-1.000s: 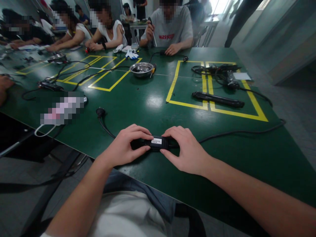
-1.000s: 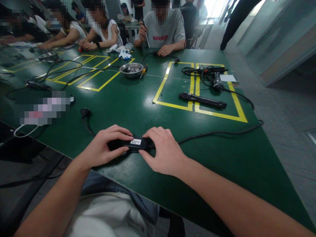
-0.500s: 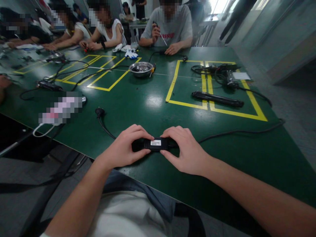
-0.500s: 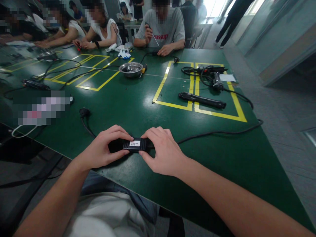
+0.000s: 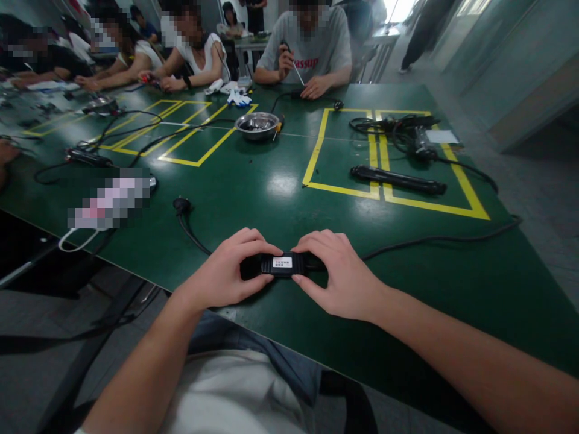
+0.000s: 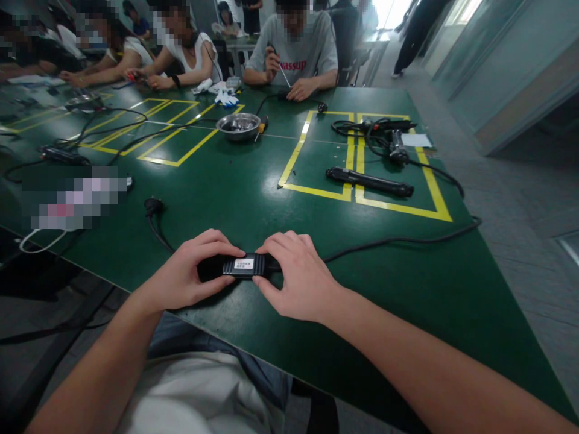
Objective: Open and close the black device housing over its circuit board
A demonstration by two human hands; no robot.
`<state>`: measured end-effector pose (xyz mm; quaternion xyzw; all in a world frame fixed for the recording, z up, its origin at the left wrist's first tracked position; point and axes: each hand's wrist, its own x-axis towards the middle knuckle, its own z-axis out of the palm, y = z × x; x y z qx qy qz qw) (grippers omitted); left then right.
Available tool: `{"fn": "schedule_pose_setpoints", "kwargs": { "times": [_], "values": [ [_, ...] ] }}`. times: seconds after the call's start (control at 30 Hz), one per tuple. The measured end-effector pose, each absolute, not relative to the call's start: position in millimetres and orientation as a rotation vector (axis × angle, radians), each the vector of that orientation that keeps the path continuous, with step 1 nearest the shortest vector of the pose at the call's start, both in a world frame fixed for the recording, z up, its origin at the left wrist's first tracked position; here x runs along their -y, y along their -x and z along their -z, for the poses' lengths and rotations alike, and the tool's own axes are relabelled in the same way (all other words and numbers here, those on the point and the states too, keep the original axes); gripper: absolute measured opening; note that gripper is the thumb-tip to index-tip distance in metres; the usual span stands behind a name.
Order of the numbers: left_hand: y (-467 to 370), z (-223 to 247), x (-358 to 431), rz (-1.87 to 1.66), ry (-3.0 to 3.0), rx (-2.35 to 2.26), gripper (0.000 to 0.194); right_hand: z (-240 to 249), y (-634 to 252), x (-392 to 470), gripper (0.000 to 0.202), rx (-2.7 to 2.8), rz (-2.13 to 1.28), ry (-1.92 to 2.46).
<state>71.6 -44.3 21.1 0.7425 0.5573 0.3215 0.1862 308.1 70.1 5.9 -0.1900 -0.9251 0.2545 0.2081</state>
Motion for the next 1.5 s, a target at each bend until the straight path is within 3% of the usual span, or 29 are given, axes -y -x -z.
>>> {"fn": "schedule_pose_setpoints", "kwargs": {
  "times": [0.37,0.67,0.77,0.87,1.17,1.5],
  "values": [
    [-70.4,-20.9,44.1,-0.887,-2.065,-1.597,0.035,-4.1,-309.6,-71.6,0.024,2.555,-0.737,0.519],
    [-69.8,-21.9,45.0,-0.935,-1.998,-1.615,0.033,-5.2,-309.1,-68.0,0.021,2.577,-0.568,0.527],
    [-69.4,-18.8,44.2,-1.112,-1.857,-1.674,0.02,-3.1,-308.8,-67.0,0.035,2.561,-0.49,0.555],
    [-69.8,-14.0,41.7,-1.213,-1.781,-1.766,0.02,0.1,-308.7,-66.2,0.041,2.508,-0.463,0.599],
    [-68.7,-7.9,36.6,-1.079,-1.863,-1.961,0.015,-0.7,-309.1,-64.2,0.001,2.592,-0.444,0.624],
    [-71.4,-19.1,53.1,-0.749,-2.215,-1.935,0.009,-1.4,-311.4,-61.3,0.006,2.627,-0.434,0.63]
  ]
}}
